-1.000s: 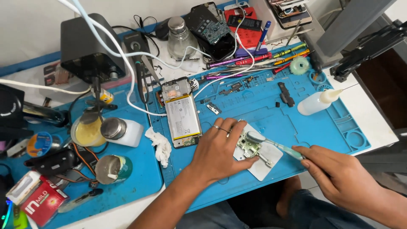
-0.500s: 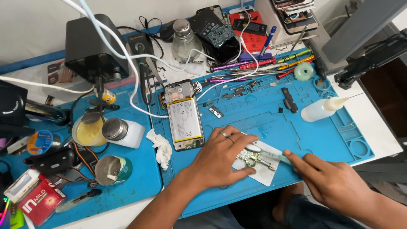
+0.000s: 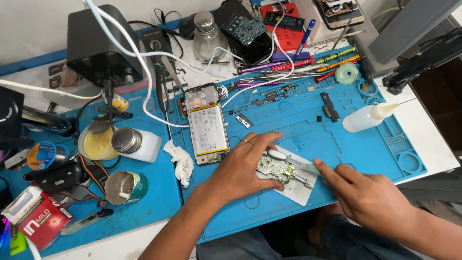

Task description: Cleaning a mobile phone circuit board with a toothbrush and cleaning solution on a repair bench.

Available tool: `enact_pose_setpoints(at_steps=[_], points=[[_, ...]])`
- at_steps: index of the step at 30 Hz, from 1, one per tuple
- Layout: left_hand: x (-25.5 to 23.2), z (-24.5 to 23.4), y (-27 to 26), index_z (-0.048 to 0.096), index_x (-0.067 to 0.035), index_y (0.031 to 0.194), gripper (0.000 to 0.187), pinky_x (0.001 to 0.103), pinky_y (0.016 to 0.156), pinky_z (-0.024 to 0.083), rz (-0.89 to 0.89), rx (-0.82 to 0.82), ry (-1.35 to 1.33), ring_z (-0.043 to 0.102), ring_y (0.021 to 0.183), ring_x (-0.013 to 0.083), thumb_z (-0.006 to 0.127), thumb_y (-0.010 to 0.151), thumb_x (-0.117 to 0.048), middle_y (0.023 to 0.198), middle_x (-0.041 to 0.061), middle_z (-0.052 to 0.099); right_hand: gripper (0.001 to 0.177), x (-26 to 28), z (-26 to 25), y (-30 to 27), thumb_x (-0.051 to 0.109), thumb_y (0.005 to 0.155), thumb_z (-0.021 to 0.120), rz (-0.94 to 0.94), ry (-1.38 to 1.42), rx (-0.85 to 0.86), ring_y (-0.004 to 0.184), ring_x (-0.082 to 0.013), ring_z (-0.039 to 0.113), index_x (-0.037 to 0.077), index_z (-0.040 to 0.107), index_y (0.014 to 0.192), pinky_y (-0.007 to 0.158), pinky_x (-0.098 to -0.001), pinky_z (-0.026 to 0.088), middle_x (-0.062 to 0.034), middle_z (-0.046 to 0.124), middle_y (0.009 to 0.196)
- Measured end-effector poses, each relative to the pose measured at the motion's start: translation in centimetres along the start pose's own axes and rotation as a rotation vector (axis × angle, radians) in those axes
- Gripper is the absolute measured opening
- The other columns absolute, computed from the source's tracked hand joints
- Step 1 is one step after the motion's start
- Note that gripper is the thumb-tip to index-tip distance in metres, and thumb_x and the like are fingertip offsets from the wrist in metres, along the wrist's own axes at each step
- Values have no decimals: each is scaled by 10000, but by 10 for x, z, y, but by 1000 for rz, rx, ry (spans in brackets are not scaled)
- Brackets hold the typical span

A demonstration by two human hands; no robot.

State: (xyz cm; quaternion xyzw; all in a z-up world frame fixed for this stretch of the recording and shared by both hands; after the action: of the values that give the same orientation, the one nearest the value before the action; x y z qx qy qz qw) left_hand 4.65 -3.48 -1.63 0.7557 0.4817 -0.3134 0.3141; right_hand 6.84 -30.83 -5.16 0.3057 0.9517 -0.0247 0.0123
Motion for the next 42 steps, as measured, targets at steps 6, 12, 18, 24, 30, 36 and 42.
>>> enact_pose_setpoints(at_steps=[6,12,18,24,30,36,42], points=[[-4,-4,-2,364,-106,1484,1003,418,829,543,-15,-7,-22,612,1094,264,898,681,-380,1304,98,453,1005,5,1,3,565,779,699,-29,1,110,529,-195,665,203,220,1585,406,-402,564,37,542,1031],[-5,-5,-1,344,-106,1502,1022,437,828,527,-28,5,-19,609,1104,302,896,686,-381,1323,108,427,961,18,1,4,317,775,738,-73,128,92,462,-175,662,205,222,1578,373,-397,585,39,569,1077],[-6,-5,0,336,-109,1503,1072,455,814,536,-10,-4,-10,610,1055,297,932,647,-358,1316,118,428,757,33,0,-3,248,898,556,-129,148,65,433,-274,597,187,244,1585,376,-451,481,13,552,1011],[-7,-4,1,345,-103,1494,1037,436,791,544,-8,-6,1,602,1039,279,925,670,-347,1302,117,435,742,33,-10,2,221,894,564,-142,156,35,372,-230,583,142,263,1568,330,-444,477,3,562,996],[-10,-6,0,327,-105,1512,1050,442,839,540,2,5,-4,606,1109,331,927,680,-327,1317,123,424,890,15,-1,1,302,800,681,-64,126,58,432,-207,657,182,249,1568,383,-413,572,-3,577,1121],[-9,-6,2,331,-113,1507,1045,413,805,548,-37,25,-20,607,1045,283,925,672,-319,1312,109,420,919,6,1,3,448,802,643,-59,46,77,518,-249,671,182,239,1584,440,-438,567,5,540,1064],[-10,-8,2,332,-111,1506,1008,439,820,543,-24,21,-35,632,1093,336,912,704,-300,1348,126,410,859,-1,0,8,418,858,592,-30,82,140,528,-255,649,231,205,1601,413,-423,525,26,535,1079]])
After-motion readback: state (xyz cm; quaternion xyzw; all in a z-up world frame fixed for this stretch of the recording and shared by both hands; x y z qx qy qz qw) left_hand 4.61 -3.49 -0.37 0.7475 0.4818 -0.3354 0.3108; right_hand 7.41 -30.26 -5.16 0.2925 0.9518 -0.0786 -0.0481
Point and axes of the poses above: each hand's wrist, its own y-axis towards the middle knuckle, its own z-axis out of the palm, x = y × z, the point moved 4 cm from there along y, towards the middle knuckle
